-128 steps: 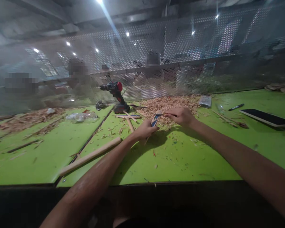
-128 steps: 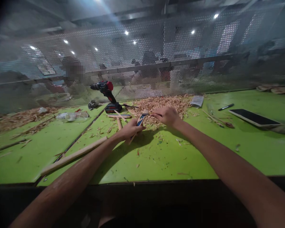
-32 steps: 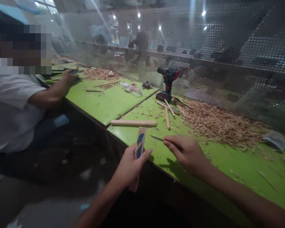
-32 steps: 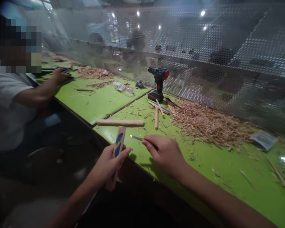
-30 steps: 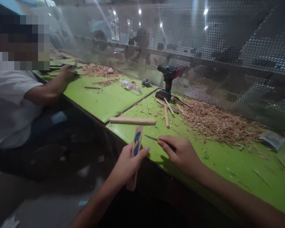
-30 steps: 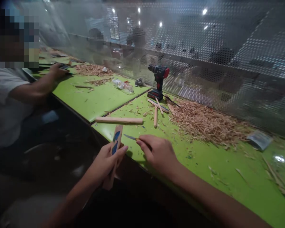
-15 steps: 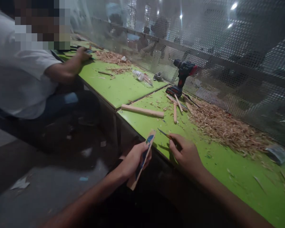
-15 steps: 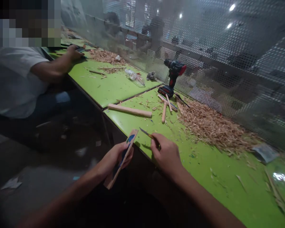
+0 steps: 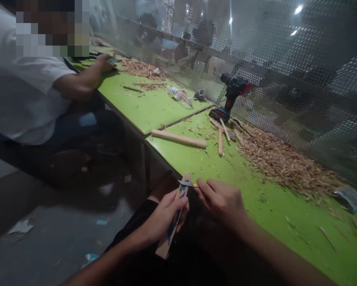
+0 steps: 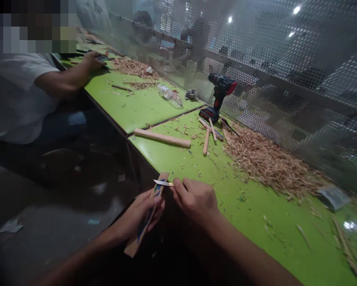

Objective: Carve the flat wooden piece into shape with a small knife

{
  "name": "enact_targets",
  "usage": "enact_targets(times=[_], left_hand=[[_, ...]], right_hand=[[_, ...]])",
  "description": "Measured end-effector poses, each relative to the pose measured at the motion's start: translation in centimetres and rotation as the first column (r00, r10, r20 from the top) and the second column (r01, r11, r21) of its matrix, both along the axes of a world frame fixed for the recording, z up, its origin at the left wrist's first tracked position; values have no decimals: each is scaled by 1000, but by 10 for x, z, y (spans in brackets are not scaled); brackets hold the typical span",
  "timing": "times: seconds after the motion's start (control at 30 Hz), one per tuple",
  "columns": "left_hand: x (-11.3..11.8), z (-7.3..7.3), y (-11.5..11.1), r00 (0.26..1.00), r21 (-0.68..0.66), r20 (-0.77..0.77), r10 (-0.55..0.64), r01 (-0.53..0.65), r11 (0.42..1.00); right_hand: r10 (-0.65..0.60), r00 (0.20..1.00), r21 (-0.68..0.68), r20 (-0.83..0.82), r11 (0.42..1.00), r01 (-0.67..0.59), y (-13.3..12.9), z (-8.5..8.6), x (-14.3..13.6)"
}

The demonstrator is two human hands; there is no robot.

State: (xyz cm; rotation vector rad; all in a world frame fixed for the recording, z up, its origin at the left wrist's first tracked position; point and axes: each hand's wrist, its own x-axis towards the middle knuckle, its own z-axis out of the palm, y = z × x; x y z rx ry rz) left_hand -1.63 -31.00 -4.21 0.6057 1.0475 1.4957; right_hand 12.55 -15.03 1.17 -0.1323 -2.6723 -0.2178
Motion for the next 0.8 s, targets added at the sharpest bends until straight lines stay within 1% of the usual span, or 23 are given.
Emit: enact_targets(times=[0.07, 0.13, 0.2, 0.23, 0.3, 0.33, 0.37, 0.47, 0.53, 0.57, 0.63, 0.7, 0.73, 0.77, 0.8], left_hand=[[2, 3, 1, 999, -23, -27, 19, -20, 1000], [4, 4, 4, 997, -49, -51, 63, -65, 997], [5, 4, 6, 993, -65, -56, 105, -109, 992], [4, 4, 6, 992, -68, -58, 116, -120, 990], [2, 4, 6, 989, -80, -70, 128, -133, 988], [1, 4, 5, 988, -88, -83, 133, -140, 986], [0, 5, 3, 986, -101, -96, 138, -148, 984], [-4, 7, -2, 979, -149, -145, 140, -162, 976], [-7, 6, -5, 973, -171, -196, 124, -158, 972], [-9, 4, -6, 968, -178, -224, 111, -153, 972], [-12, -5, -8, 954, -193, -287, 85, -144, 971], [-13, -21, -12, 938, -217, -341, 63, -143, 966], [-13, -31, -16, 930, -227, -361, 67, -158, 961], [-13, -40, -20, 928, -245, -366, 64, -163, 956], [-13, -50, -26, 932, -272, -360, 29, -135, 953]], right_hand=[[6, 1000, 12, 8, 1000, -6, -1, -2, 3], [-11, 1000, 20, 6, 1000, 11, 1, -6, 6], [-64, 998, 2, -20, 998, 64, 9, -7, 10], [-102, 994, -23, -45, 995, 101, 15, -3, 13], [-180, 982, -129, -49, 976, 172, 34, 12, 19], [-232, 972, -205, -28, 954, 221, 45, 24, 22], [-252, 966, -287, 60, 922, 259, 57, 37, 26], [-307, 940, -458, 151, 820, 342, 84, 74, 38], [-251, 910, -552, 331, 731, 402, 91, 87, 46], [-197, 889, -587, 414, 688, 426, 90, 89, 48], [-59, 845, -650, 531, 611, 451, 83, 84, 52], [52, 826, -702, 562, 558, 442, 71, 72, 53], [77, 826, -714, 559, 551, 432, 66, 66, 52], [72, 829, -708, 554, 566, 424, 60, 60, 52], [49, 833, -683, 552, 599, 417, 55, 55, 52]])
